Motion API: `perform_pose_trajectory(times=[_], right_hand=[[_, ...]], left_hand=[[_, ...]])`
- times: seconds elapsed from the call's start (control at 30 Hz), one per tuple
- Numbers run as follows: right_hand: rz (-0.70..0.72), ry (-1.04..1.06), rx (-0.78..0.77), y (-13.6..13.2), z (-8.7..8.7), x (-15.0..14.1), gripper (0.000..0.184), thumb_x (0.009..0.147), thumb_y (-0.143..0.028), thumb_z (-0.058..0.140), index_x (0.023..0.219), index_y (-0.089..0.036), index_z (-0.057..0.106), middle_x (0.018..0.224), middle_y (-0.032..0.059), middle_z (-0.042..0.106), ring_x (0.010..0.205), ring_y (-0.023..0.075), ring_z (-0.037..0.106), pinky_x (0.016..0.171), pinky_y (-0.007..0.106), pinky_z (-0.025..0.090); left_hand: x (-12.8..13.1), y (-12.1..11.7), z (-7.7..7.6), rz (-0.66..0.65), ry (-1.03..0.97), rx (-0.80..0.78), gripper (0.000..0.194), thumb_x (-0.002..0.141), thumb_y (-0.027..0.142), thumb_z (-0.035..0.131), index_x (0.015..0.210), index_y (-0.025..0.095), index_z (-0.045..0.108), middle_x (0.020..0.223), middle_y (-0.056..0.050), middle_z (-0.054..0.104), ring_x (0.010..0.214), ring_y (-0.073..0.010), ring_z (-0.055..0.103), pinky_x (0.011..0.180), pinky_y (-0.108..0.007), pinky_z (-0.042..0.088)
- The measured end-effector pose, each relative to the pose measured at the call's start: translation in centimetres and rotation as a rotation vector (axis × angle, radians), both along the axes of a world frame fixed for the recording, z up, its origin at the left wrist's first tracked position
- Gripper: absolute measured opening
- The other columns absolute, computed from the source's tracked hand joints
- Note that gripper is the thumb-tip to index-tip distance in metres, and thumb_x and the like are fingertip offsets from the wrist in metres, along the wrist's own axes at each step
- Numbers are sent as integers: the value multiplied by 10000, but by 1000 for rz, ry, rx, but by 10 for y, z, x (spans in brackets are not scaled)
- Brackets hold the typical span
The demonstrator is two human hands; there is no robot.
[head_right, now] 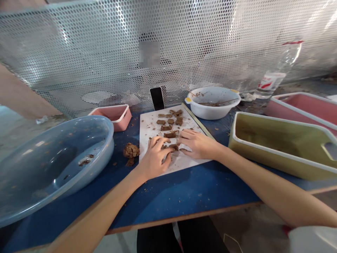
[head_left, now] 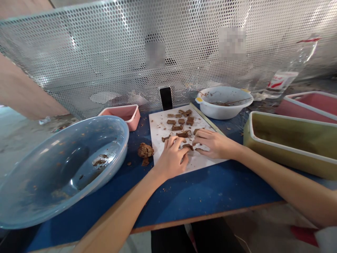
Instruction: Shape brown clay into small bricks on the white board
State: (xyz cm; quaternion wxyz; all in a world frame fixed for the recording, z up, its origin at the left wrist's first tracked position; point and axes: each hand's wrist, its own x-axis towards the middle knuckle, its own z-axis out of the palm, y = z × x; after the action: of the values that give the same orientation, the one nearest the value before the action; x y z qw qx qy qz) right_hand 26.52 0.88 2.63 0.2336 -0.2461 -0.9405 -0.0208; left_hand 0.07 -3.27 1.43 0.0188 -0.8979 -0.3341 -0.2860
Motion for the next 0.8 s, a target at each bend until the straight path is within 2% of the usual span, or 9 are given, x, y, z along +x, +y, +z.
perform_pose_trajectory(times=[0.1,0.23,0.37,0.47,0.6,0.8], right_hand=[[3,-9,7,1,-1,0,146,1025,-272,650,1143,-193,683,1064,103,644,994,278,651,879,431,579],[5,4,22,1,-1,0,151,1038,-296,650,1142,-188,672,1059,103,637,996,278,643,895,444,583],[8,24,32,0,1,0,153,1048,-307,639,1141,-192,677,1059,106,642,1015,280,649,909,447,583],[5,35,27,-1,2,0,156,1045,-293,628,1147,-195,695,1046,105,646,996,275,653,886,439,582],[8,45,13,-1,3,0,163,1047,-279,623,1162,-189,696,1042,104,645,1014,275,656,893,435,581],[-11,27,3,-2,2,0,182,1063,-289,607,1182,-180,691,1065,112,649,1039,285,656,918,454,581]], left_hand=[[0,0,1,21,-29,-3,194,1030,145,577,1081,174,761,1325,-163,632,1291,-357,506,1098,-594,497],[-2,1,2,89,-71,-1,216,1033,121,545,1163,171,710,1303,-150,648,1259,-340,520,1090,-554,491],[-9,7,2,231,-3,-46,345,992,35,493,1249,162,684,1286,-140,661,1224,-339,534,1042,-539,500],[-15,12,1,315,63,-78,339,1021,71,497,1284,147,698,1256,-140,670,1212,-363,531,1021,-565,508],[-19,16,0,299,96,-113,250,1042,197,611,1257,159,733,1215,-129,666,1219,-364,531,1048,-559,516],[-20,17,0,322,118,-160,307,1037,183,627,1328,164,721,1276,-134,652,1254,-367,524,1056,-550,517]])
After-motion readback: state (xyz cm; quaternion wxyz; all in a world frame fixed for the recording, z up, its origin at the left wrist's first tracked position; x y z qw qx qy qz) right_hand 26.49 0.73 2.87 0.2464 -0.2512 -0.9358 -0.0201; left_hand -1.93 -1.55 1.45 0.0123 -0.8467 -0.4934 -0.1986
